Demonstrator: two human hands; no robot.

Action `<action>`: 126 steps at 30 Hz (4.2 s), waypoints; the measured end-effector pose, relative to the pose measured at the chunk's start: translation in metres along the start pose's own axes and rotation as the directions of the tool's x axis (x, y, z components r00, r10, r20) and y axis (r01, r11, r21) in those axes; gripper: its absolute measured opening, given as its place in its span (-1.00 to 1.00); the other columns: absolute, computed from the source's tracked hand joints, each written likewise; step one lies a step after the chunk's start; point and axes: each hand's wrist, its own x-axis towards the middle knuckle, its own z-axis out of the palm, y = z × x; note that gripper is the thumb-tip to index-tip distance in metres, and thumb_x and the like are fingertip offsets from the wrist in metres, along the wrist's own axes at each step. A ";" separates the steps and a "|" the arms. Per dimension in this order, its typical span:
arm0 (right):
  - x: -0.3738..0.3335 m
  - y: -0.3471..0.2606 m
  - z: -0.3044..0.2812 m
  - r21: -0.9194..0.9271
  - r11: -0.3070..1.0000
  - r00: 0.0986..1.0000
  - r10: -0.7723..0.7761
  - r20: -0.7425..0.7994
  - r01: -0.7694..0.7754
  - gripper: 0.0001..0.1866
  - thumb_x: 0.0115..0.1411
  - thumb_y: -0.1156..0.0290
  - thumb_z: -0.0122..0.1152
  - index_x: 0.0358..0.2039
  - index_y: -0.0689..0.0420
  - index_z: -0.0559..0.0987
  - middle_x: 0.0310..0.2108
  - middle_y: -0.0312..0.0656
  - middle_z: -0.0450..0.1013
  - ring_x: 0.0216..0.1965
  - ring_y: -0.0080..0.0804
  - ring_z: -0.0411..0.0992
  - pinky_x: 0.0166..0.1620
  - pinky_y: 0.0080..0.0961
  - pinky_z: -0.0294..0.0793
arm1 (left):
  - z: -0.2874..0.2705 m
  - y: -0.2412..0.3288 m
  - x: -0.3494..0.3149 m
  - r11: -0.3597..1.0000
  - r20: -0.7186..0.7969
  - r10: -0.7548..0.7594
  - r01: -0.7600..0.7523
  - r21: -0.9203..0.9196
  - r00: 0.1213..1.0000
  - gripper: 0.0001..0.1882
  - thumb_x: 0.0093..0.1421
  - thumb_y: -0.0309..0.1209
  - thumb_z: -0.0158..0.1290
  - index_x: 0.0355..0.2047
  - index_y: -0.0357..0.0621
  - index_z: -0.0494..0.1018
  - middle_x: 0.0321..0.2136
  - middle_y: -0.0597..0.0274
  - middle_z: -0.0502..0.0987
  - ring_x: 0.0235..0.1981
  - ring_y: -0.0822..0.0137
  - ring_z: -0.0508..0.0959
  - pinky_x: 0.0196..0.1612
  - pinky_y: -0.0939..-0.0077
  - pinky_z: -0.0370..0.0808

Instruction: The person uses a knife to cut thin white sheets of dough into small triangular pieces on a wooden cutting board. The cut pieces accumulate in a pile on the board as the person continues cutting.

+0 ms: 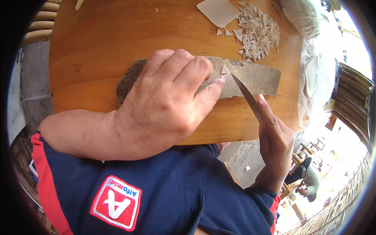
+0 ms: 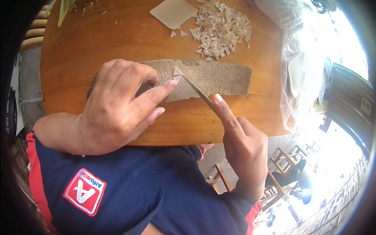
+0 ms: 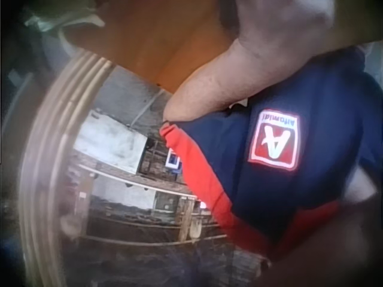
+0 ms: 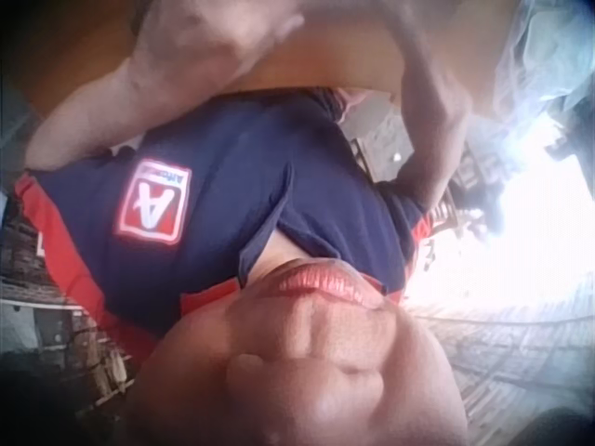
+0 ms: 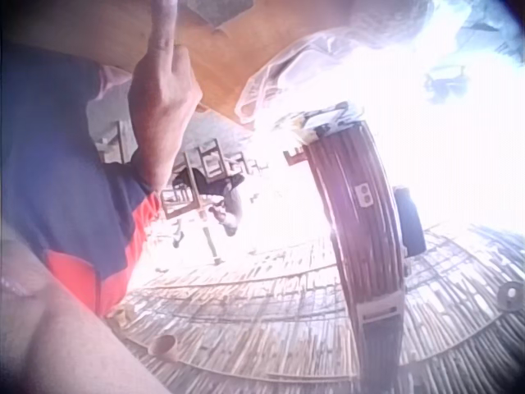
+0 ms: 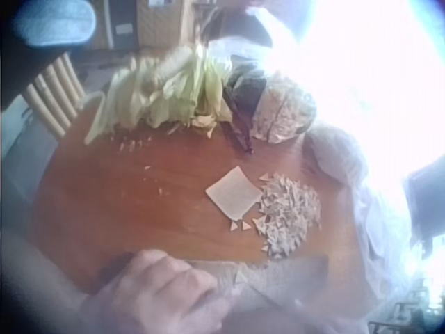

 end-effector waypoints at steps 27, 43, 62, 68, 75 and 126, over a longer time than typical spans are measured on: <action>0.025 0.001 -0.019 -0.366 0.909 0.979 -0.201 0.039 0.201 -0.20 -0.03 0.60 0.24 0.28 -0.26 0.55 -0.63 -0.34 0.05 -0.64 -0.46 0.22 -0.58 -0.40 0.29 | 0.003 0.004 -0.002 0.997 -0.018 -0.002 0.004 0.077 1.000 -0.46 -0.17 -0.40 0.33 -0.07 -0.10 0.64 -0.21 0.21 0.45 -0.18 0.16 0.46 -0.07 0.13 0.41; -0.006 -0.007 0.002 -0.039 0.999 0.999 -0.013 -0.038 0.011 -0.22 -0.04 0.74 0.19 0.22 -0.18 0.60 -0.70 -0.29 0.13 -0.69 -0.42 0.25 -0.54 -0.29 0.35 | -0.003 -0.011 0.007 0.989 -0.036 -0.054 0.049 -0.136 0.998 -0.46 -0.06 -0.61 0.24 0.03 -0.13 0.60 -0.29 0.15 0.45 -0.31 0.16 0.46 -0.23 0.26 0.38; 0.018 0.003 -0.011 0.046 0.998 0.998 0.034 -0.053 -0.031 -0.52 0.33 0.63 0.08 0.25 0.10 0.56 -0.52 -0.27 0.43 -0.56 -0.60 0.30 -0.39 -0.58 0.38 | 0.003 -0.020 0.015 0.979 -0.094 -0.045 0.025 -0.201 0.995 -0.53 -0.05 -0.70 0.20 -0.06 -0.18 0.62 -0.39 0.16 0.43 -0.40 0.17 0.43 -0.30 0.29 0.39; 0.016 -0.018 0.002 0.147 0.986 0.989 0.098 -0.108 -0.082 -0.49 0.30 0.67 0.05 0.26 0.12 0.54 -0.51 -0.24 0.45 -0.54 -0.57 0.34 -0.36 -0.56 0.41 | 0.002 -0.019 0.014 0.996 -0.077 0.035 -0.041 -0.079 0.996 -0.57 0.00 -0.68 0.20 -0.06 -0.19 0.62 -0.40 0.18 0.44 -0.41 0.19 0.43 -0.31 0.30 0.39; 0.007 -0.041 0.028 0.342 0.927 0.963 0.218 -0.160 -0.153 -0.35 0.21 0.76 0.04 0.33 0.13 0.45 -0.44 -0.10 0.51 -0.50 -0.43 0.44 -0.35 -0.47 0.48 | 0.005 -0.020 0.016 0.992 -0.077 -0.015 0.005 -0.129 0.997 -0.54 -0.03 -0.69 0.22 -0.05 -0.21 0.62 -0.39 0.18 0.44 -0.40 0.19 0.44 -0.29 0.28 0.42; 0.013 -0.006 0.000 -0.077 0.997 0.999 -0.010 -0.032 0.008 -0.28 0.10 0.72 0.18 0.26 -0.18 0.55 -0.53 -0.18 0.41 -0.56 -0.34 0.43 -0.44 -0.34 0.44 | 0.002 -0.020 0.017 0.960 -0.068 -0.081 0.059 -0.272 0.994 -0.72 0.08 -0.71 0.15 -0.20 -0.23 0.42 -0.35 0.13 0.45 -0.37 0.18 0.49 -0.24 0.30 0.46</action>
